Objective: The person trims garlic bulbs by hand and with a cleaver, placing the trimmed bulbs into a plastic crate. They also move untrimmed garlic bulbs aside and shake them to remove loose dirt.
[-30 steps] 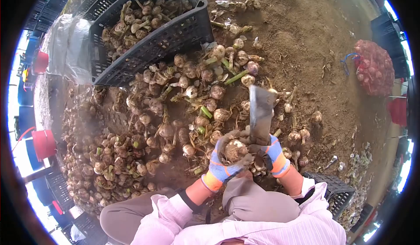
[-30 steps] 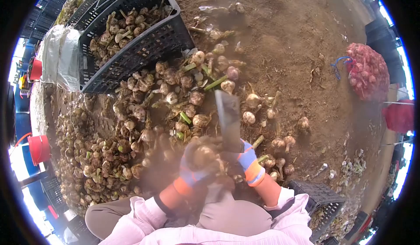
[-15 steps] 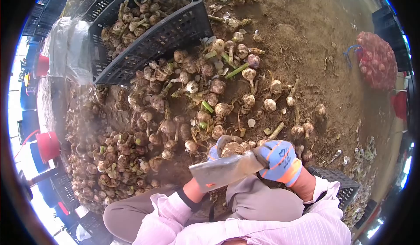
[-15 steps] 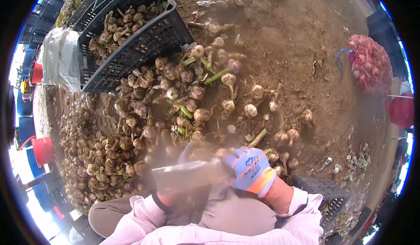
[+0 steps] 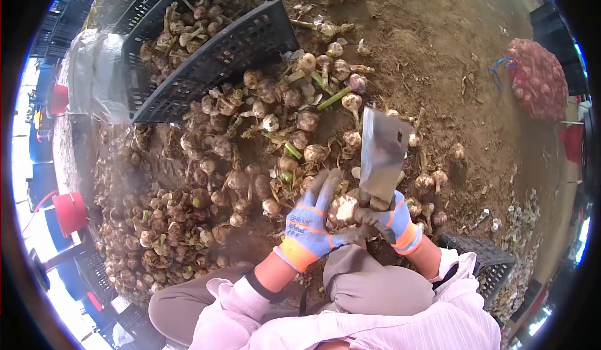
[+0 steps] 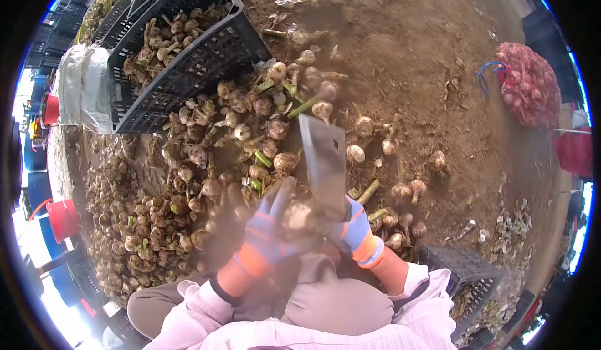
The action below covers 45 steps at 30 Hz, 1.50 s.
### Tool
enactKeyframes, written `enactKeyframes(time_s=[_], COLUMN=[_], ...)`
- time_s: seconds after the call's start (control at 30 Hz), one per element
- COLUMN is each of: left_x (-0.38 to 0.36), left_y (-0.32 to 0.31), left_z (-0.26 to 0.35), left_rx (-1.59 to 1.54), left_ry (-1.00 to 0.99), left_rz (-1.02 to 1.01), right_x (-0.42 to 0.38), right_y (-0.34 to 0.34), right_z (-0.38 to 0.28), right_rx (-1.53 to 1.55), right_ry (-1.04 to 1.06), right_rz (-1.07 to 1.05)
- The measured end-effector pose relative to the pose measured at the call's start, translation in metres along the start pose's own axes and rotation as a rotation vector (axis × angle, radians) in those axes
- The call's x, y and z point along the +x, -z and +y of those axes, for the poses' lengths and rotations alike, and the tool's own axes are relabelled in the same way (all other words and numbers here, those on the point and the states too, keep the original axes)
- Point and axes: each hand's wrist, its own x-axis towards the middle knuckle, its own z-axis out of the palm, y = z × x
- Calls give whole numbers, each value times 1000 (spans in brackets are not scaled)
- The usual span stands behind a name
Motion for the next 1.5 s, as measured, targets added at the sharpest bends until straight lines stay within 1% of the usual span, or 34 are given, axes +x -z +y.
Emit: enactKeyframes(time_s=[0.03,0.07,0.1,0.17,0.2,0.23,0.3,0.37,0.43,0.47,0.5,0.57,0.63,0.67,0.7,0.77,0.8,0.83,0.87,0.93,0.97,1.03,1.07,1.1,1.13,1.23,1.27,1.3,1.33,1.37,1.4,1.43,1.47,1.5], left_x=[-1,-2,-4,-4,-5,-8,-5,-1,-6,-4,-6,-8,-7,-3,0,-2,-5,-7,-14,-32,-50,-107,-103,-89,-76,-37,-40,-26,-10,2,20,19,25,20], left_y=[3,0,-2,-2,3,3,7,4,-6,-10,-9,-5,18,30,38,58,78,103,129,183,212,262,261,251,237,180,154,126,101,71,55,15,-11,-23], left_z=[-1,-9,-15,-20,-15,-19,-14,-11,-16,-10,-12,-17,-4,-2,-12,-37,-47,-59,-79,-110,-151,-204,-190,-165,-142,-106,-128,-123,-95,-85,-61,-76,-71,-68], left_rx=[-144,-391,-389,-342,-80,-80,215,149,239,33,34,383,408,435,440,402,463,527,728,1053,1143,1311,1316,1262,1205,669,397,125,-317,-639,-797,-1229,-1224,-1311], left_ry=[89,55,59,-133,-219,-218,-251,-276,-483,-216,-212,-601,-624,-656,-668,-570,-312,-62,149,736,961,1123,1138,1168,1196,904,782,681,674,802,859,771,658,653], left_rz=[-111,-127,-120,-159,-136,-131,-380,-453,-330,-476,-477,-292,-326,-357,-351,-309,-333,-352,-402,-507,-698,-995,-993,-946,-900,-717,-655,-587,-427,-341,-291,-138,-48,-44], right_x=[3,5,3,-2,-2,-5,-3,2,7,9,10,12,18,26,26,26,26,39,55,96,122,173,196,214,218,227,231,226,215,202,192,181,145,106], right_y=[2,-1,1,11,19,23,28,28,20,17,15,18,40,56,74,116,100,90,82,76,74,55,50,42,20,13,24,29,33,38,49,56,35,9], right_z=[8,15,13,-5,-18,-39,-49,-46,-45,-45,-45,-44,-32,-23,-13,34,19,10,-1,-12,-10,-22,-20,-19,-28,-23,-16,-14,-6,4,28,54,51,33], right_rx=[42,-103,-104,-328,-521,-726,-1161,-1357,-1317,-1294,-1271,-1229,-1264,-1591,-1630,-997,-837,-828,-859,-945,-997,-1136,-1163,-1191,-1290,-1411,-1376,-1376,-1044,-712,-601,-485,-242,0], right_ry=[34,222,220,204,271,202,283,288,275,297,319,291,95,-100,-174,26,44,49,79,191,274,97,74,51,-51,-75,13,20,174,309,366,420,343,260], right_rz=[-23,-23,-31,-69,-42,-8,-79,-196,-228,-240,-254,-262,-238,-165,-91,111,219,221,268,364,411,411,424,439,487,512,488,490,374,247,184,121,39,-40])
